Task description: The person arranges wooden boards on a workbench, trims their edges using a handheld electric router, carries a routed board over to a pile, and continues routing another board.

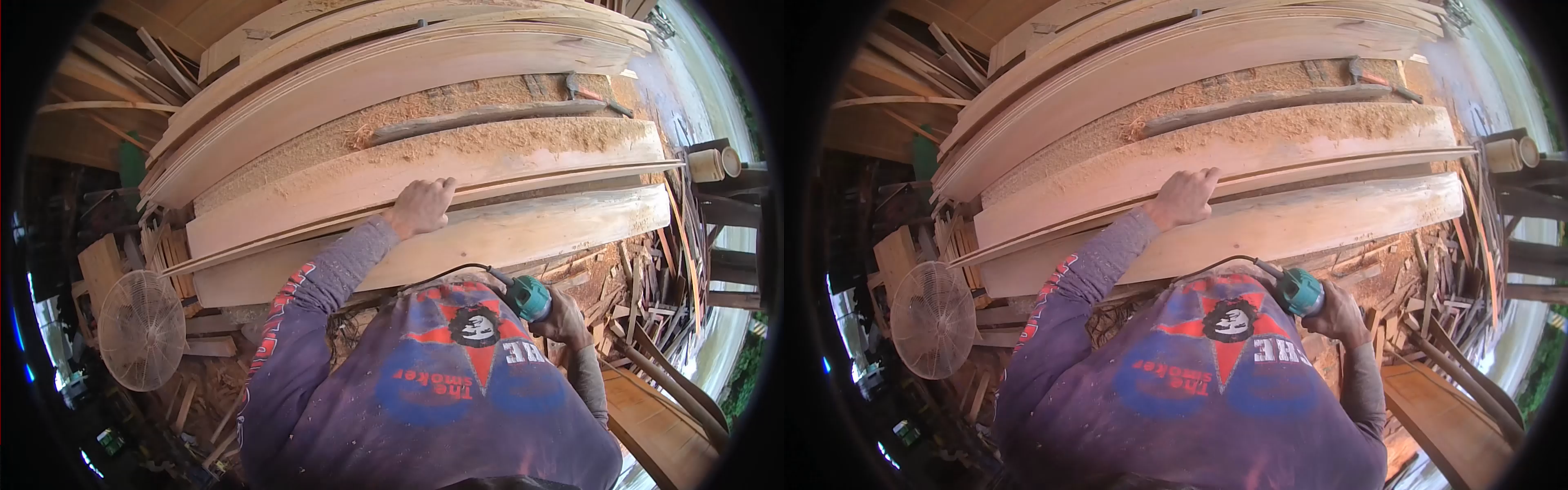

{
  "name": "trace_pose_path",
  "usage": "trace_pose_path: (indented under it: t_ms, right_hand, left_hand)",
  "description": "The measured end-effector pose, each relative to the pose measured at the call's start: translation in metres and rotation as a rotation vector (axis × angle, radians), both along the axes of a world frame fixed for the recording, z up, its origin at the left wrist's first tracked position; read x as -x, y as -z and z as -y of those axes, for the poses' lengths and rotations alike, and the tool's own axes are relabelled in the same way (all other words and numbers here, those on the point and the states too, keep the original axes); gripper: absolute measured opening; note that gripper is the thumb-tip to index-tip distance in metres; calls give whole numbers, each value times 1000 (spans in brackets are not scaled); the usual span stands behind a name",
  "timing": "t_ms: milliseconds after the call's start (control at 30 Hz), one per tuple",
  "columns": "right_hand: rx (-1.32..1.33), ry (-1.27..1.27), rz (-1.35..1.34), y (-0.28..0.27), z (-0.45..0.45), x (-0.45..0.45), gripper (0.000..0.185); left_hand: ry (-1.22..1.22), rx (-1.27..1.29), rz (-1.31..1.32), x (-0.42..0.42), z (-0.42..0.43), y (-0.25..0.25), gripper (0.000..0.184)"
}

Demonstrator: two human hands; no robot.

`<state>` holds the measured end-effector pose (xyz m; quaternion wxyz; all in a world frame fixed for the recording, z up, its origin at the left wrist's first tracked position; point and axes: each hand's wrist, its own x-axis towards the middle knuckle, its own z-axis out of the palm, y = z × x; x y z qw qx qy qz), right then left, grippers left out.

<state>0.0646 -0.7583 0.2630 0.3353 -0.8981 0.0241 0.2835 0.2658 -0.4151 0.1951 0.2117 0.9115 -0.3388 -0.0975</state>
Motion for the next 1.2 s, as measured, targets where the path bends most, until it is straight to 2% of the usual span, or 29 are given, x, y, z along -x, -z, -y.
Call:
trace_pose_path:
  t_ms: [100,133,267,367,433,500,633,700,733,800,833,867,933,967,1000,1067,1133,1200]
  right_hand:
    - [-21,-10,22,-1,-7,-8,66]
    - [5,-109,88,3,1,-7,70]
    - [54,-97,78,-12,2,-6,73]
    - [4,-113,172,-4,6,-2,68]
    - [-24,-53,93,0,5,0,66]
    - [-53,-107,108,7,4,-3,65]
    - [-87,-173,123,13,-10,-11,64]
    - [-72,-167,156,7,-10,-15,65]
    - [-57,-147,176,1,-8,-15,65]
    - [-71,-67,199,-15,-8,-6,68]
    - [-85,1,133,-14,-2,-1,70]
    - [-55,-36,145,-9,11,5,71]
    - [4,-71,61,-16,20,9,76]
    - [3,-91,77,-17,22,12,76]
    - [8,-88,59,-21,22,11,76]
    - [-6,-124,38,-21,23,6,76]
    - [51,-240,59,-11,24,-3,72]
    - [14,-272,81,-14,12,-13,68]
  left_hand:
    - [30,32,93,32,-1,10,47]
    - [24,54,147,40,-2,15,49]
    - [83,39,79,23,-4,14,45]
    - [71,29,60,-4,2,9,41]
    - [75,18,79,-2,18,17,43]
    - [83,69,151,5,33,27,47]
    - [51,76,111,5,18,17,47]
    - [52,45,218,10,4,8,44]
    - [-65,-126,29,12,-3,18,41]
    - [-309,-184,153,42,-64,13,38]
    - [-430,-204,125,57,-96,7,40]
    - [-500,-233,115,68,-130,8,44]
    - [-530,-307,300,89,-204,14,38]
    - [-603,-369,149,92,-233,10,42]
    - [-586,-325,159,95,-252,17,42]
    - [-604,-301,164,101,-261,17,42]
    - [-686,-344,-29,94,-249,6,41]
    - [-674,-379,3,95,-243,-1,39]
